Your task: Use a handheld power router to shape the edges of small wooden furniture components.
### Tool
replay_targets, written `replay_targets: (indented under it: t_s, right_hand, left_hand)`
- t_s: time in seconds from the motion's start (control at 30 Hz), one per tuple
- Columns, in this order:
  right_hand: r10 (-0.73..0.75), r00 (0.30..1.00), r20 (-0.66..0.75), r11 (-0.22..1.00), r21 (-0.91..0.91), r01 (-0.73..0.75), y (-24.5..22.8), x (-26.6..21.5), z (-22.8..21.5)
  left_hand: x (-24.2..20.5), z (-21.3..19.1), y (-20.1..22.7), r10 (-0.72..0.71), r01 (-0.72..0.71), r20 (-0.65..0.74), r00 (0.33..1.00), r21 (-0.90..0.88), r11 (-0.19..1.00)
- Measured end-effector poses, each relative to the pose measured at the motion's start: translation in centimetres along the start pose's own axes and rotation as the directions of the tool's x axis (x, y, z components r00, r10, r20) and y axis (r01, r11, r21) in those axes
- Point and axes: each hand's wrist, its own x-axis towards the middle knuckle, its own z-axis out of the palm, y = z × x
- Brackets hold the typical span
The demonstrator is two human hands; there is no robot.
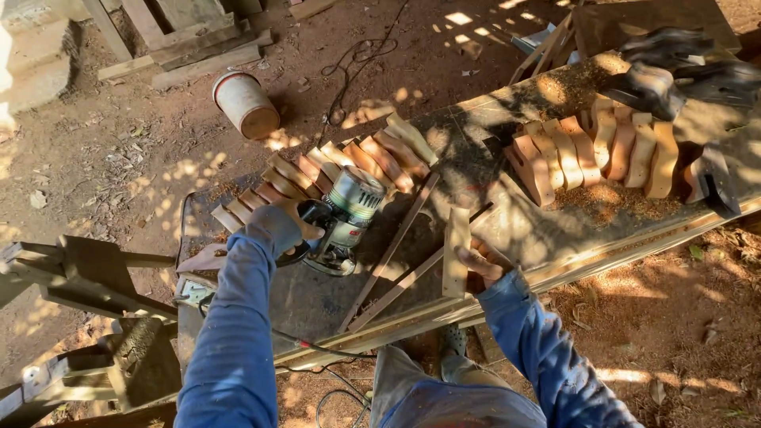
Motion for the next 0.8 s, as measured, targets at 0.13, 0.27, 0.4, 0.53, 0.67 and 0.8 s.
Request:
replay_targets:
  t_s: [0.13,0.27,0.4,0.53,0.67,0.8]
  right_hand:
    - [0.016,0.997,-0.077,1.000,-0.017,-0.017,0.3,0.6,1.2]
    - [0.384,0.917,-0.105,0.836,0.461,-0.297,-4.1,-1.1,3.9]
    - [0.041,0.985,-0.168,0.999,-0.024,-0.046,-1.6,-1.1,4.0]
    - [-0.005,0.969,-0.247,0.994,-0.103,-0.022,-2.3,-1.7,5.8]
    - [0.012,0.984,-0.177,0.999,-0.038,-0.019,0.7,0.4,2.4]
    - [0.038,0.987,-0.156,0.999,0.042,-0.032,2.5,1.4,0.3]
  left_hand:
    - [-1.1,0.1,1.0,-0.012,0.012,-0.053,0.999,0.003,1.000]
    - [0.4,0.4,0.6,-0.010,0.012,-0.056,0.998,0.043,0.999]
    - [0.1,0.5,0.7,0.003,0.002,-0.054,0.999,0.088,0.996]
    - [-0.6,0.0,0.6,0.017,-0.015,-0.046,0.999,0.054,0.998]
    - [0.3,0.1,0.2,0.008,-0.005,-0.051,0.999,0.055,0.998]
    - [0.4,0.2,0.1,0.009,-0.006,-0.055,0.998,0.051,0.999]
